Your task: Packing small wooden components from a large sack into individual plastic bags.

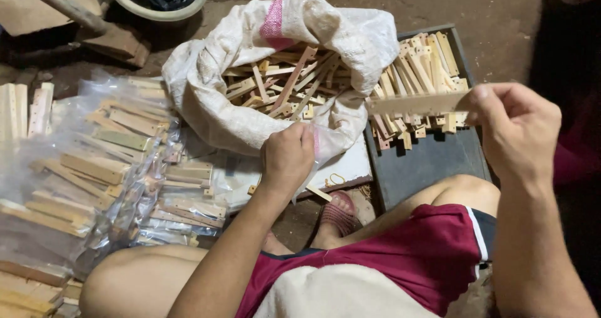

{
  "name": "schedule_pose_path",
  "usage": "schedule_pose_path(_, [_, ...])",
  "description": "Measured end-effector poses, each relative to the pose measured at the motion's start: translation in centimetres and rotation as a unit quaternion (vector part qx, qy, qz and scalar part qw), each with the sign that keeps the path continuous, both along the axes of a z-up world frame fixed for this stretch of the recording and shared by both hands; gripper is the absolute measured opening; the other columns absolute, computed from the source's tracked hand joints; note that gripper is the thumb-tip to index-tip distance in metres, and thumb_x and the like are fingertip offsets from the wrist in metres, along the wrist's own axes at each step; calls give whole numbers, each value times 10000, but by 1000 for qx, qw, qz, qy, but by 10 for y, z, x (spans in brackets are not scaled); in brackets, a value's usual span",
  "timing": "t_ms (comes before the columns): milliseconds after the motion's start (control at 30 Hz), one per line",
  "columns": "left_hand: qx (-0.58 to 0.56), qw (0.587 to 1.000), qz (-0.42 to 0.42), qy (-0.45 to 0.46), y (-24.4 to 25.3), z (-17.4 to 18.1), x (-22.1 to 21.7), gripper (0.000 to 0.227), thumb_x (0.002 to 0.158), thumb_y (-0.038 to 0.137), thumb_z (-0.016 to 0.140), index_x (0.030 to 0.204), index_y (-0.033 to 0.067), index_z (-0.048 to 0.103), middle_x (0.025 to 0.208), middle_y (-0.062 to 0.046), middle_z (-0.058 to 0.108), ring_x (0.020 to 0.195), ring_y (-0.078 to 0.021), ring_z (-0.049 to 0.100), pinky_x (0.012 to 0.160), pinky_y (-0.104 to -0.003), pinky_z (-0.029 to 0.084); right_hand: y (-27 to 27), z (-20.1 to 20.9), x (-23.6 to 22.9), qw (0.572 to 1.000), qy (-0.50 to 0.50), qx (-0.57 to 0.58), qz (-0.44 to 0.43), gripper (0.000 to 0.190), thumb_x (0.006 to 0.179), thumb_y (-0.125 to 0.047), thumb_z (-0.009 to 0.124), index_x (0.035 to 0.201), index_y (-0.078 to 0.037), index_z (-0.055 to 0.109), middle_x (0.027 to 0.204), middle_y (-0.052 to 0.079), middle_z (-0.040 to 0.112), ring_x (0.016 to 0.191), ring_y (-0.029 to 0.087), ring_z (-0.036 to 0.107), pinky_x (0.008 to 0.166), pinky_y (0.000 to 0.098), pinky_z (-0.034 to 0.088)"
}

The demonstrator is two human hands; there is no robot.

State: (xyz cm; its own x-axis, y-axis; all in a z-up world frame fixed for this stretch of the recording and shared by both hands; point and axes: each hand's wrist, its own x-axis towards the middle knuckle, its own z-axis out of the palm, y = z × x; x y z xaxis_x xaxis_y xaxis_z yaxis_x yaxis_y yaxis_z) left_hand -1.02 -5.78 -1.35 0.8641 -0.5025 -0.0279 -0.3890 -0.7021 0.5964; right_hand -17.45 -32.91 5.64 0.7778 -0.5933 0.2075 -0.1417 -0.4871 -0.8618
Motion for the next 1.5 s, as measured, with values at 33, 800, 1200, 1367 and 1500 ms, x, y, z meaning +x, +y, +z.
schedule_pose_path(33, [-1,1000,-3,0,-3,1,-1,276,990,199,582,780,40,664,562,-124,628,450,-299,587,504,-444,499,16,13,3,1000,0,-1,-3,88,1188,31,633,1170,105,677,921,152,668,642,141,528,491,213,378])
schedule_pose_path(800, [-201,975,82,-53,-10,8,-37,216,972,178,561,1003,56,737,702,-224,711,725,-430,729,573,-573,566,139,-23,68,928,167,-299,146,261,842,-306,752,721,-81,805,1061,247,712,1175,525,623,887,597,561])
schedule_pose_path(1200, [-214,974,9,-70,-3,11,-41,164,995,197,599,1036,118,736,751,-160,745,752,-367,753,583,-491,598,126,-48,72,876,389,-223,180,239,855,-345,691,969,-192,836,828,179,735,889,394,753,763,508,614])
schedule_pose_path(1367, [-223,974,10,-27,6,34,-38,156,961,114,631,1049,78,755,744,-169,752,740,-390,752,590,-480,586,81,-32,70,957,276,-58,68,333,914,-489,728,985,-170,791,949,158,776,1049,420,708,862,550,540])
schedule_pose_path(1500, [-221,975,18,28,10,49,-36,202,1031,122,587,1069,48,772,564,-93,697,496,-206,666,498,-303,547,-45,-170,77,964,230,-52,-126,204,919,-507,768,956,-309,799,846,6,756,952,297,732,810,451,551])
